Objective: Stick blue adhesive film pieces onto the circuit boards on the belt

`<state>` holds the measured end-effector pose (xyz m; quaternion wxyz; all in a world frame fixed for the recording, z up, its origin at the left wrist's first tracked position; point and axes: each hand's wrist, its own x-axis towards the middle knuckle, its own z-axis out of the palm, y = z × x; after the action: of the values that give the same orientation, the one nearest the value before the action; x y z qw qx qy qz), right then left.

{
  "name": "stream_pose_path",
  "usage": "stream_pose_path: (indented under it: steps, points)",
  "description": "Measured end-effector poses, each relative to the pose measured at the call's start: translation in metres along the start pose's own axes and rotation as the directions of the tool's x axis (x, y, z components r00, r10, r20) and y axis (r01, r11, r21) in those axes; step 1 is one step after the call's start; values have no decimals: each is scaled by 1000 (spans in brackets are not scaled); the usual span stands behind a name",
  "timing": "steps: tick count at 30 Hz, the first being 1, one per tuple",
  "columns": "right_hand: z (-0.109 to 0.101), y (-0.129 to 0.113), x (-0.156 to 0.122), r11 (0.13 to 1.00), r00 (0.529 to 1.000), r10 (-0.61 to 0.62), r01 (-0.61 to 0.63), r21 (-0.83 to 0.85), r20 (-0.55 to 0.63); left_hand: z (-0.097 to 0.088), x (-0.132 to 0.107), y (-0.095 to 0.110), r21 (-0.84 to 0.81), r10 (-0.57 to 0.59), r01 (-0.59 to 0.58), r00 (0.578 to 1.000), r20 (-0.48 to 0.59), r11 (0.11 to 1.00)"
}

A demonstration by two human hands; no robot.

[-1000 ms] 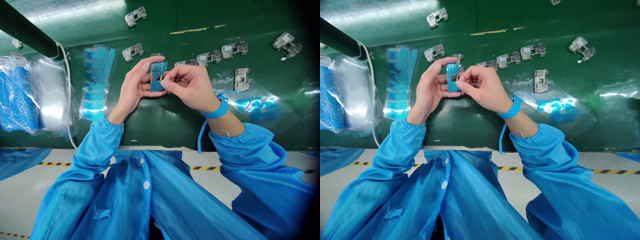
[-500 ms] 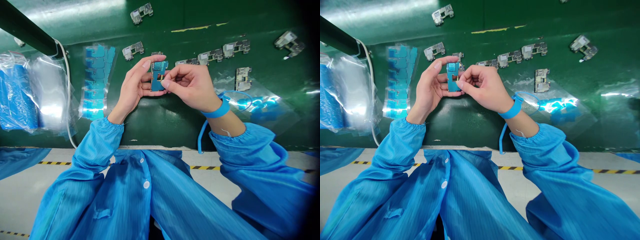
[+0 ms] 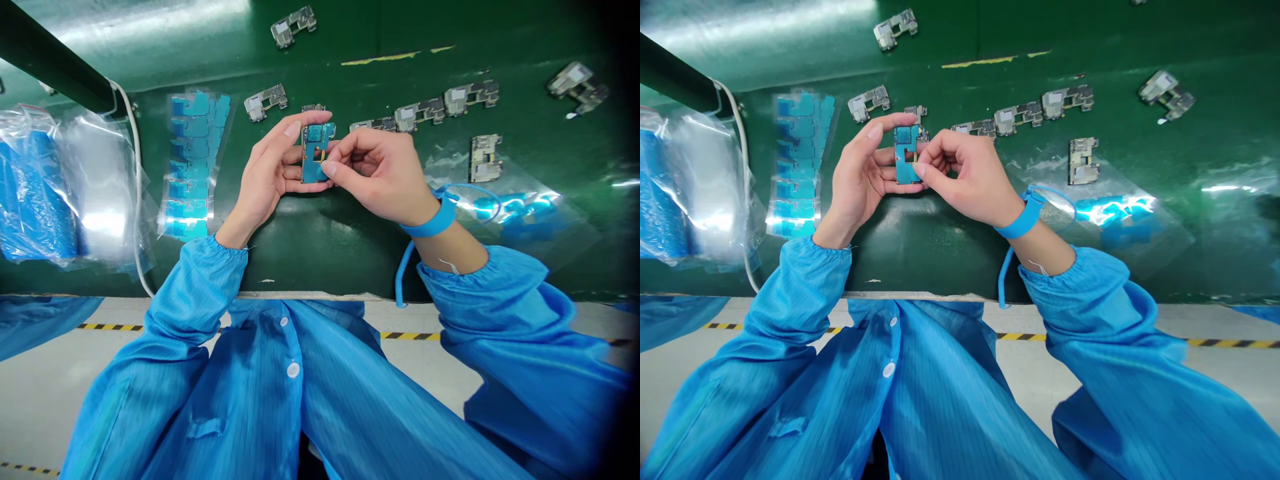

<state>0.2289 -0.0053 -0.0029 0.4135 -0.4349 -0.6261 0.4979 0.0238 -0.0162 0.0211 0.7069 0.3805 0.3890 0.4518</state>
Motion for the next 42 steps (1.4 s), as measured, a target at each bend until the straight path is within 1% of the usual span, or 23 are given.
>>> stream_pose_path:
  steps: [6,13,16,19,22,26,31,34,39,42]
  points:
    - [0,1,-1,1000,1000,-5,5,-12,-11,-4,1,-1,-21,-12,13,1000,26,1000]
    - [0,-1,0,999,1000,-18,18,-33,-3,-1,-1,3,34,-38,38,999,-8,999]
    - [0,-2,1,999,1000,-18,18,-46,-2,0,-2,3,47,-17,17,1000,6,999]
    - [0,-1,0,999,1000,-16,16,-44,0,-1,-1,0,26,21,-22,999,30,999]
    - [0,-1,1,999,1000,-15,16,-38,5,-3,0,-1,20,23,-24,999,44,1000]
    - [0,-2,1,1000,1000,-14,14,-26,2,-1,-1,-1,25,28,-29,999,21,999]
    - [0,-2,2,1000,1000,-9,9,-14,-2,1,-1,2,61,-25,27,999,-23,998]
    - [0,-3,2,1000,1000,-16,16,-20,4,-1,0,2,57,-36,38,999,-31,998]
    - [0,-3,2,1000,1000,-6,6,-6,9,-3,1,1,34,-31,31,1000,1,999]
    - [-1,-3,3,998,999,17,-18,56,28,-4,1,1,24,-22,22,1000,21,999]
